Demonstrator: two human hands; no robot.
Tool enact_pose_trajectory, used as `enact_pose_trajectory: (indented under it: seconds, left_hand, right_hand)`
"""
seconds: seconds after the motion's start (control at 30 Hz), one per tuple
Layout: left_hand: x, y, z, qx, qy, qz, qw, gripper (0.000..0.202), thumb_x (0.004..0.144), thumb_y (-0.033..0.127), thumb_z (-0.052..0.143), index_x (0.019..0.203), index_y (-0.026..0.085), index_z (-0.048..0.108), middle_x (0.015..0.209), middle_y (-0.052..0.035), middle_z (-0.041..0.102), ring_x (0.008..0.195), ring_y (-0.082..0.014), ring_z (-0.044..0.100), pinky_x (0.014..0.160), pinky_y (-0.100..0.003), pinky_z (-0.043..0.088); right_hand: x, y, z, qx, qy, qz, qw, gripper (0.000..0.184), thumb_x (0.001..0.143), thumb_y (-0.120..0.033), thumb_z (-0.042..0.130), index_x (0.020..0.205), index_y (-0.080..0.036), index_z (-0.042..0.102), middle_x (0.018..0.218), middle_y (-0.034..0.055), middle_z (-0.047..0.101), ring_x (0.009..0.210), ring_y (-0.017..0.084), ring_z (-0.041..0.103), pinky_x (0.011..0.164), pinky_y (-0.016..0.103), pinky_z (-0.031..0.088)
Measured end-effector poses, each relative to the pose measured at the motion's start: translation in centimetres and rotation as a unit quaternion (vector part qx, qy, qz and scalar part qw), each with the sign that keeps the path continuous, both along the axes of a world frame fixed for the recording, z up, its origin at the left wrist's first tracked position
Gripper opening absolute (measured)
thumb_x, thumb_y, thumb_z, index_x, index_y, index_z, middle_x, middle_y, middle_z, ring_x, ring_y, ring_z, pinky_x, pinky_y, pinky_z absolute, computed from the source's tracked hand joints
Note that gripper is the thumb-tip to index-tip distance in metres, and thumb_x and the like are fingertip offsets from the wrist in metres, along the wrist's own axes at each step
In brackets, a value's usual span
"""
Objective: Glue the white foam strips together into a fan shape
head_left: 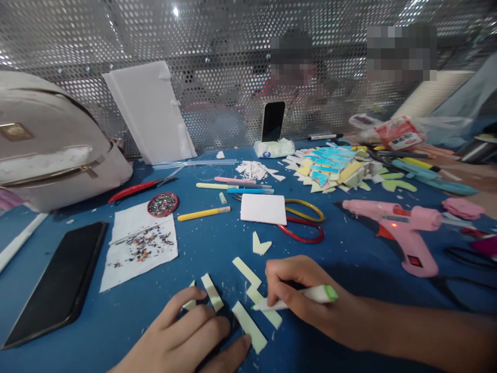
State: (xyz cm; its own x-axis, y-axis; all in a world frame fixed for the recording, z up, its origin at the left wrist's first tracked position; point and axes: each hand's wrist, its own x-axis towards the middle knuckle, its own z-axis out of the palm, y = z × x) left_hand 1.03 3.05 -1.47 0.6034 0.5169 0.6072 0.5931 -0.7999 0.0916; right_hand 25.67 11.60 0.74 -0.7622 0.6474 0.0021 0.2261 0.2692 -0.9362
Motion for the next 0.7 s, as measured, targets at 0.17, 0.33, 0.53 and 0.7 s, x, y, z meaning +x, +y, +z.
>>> enact_pose_trajectory:
  seconds: [0.17,0.33,0.53,0.7]
  left_hand:
    - [-0.1,-0.3,0.7,-0.057,0.026,0.014,0.998,0.034,0.106,0.018,0.041,0.114,0.025,0.073,0.09,0.0028,0.071,0.087,-0.0113,0.06,0.113,-0.034,0.028]
    - [-0.2,-0.1,0.5,-0.042,0.029,0.009,0.999,0.034,0.106,0.019,0.041,0.114,0.025,0.073,0.09,0.0028,0.07,0.086,-0.0109,0.06,0.113,-0.034,0.028]
    - [-0.2,0.5,-0.5,0.02,0.016,-0.004,1.0,0.029,0.104,0.02,0.046,0.109,0.026,0.074,0.086,0.0036,0.068,0.08,-0.0098,0.06,0.115,-0.034,0.03]
    - [-0.3,0.4,-0.3,0.019,0.021,-0.003,1.0,0.028,0.103,0.019,0.047,0.112,0.026,0.072,0.087,0.0035,0.067,0.08,-0.0098,0.061,0.114,-0.035,0.031]
  right_hand:
    - [0.2,0.0,-0.2,-0.006,0.003,0.007,1.0,0.05,0.1,-0.058,0.037,0.074,-0.018,0.052,0.065,0.0,0.049,0.058,0.012,0.042,0.053,0.025,0.03]
    - [0.1,0.1,-0.1,0.001,-0.003,0.008,1.0,0.051,0.101,-0.059,0.035,0.074,-0.018,0.052,0.065,0.0002,0.049,0.059,0.012,0.043,0.053,0.025,0.03]
    - [0.0,0.0,0.0,0.009,-0.002,0.012,1.0,0.053,0.1,-0.06,0.036,0.072,-0.018,0.05,0.064,-0.001,0.045,0.058,0.012,0.04,0.053,0.025,0.029]
    - [0.1,0.1,0.0,-0.003,0.029,-0.021,0.999,0.051,0.1,-0.06,0.038,0.079,-0.017,0.056,0.066,-0.0012,0.045,0.06,0.012,0.039,0.053,0.024,0.03]
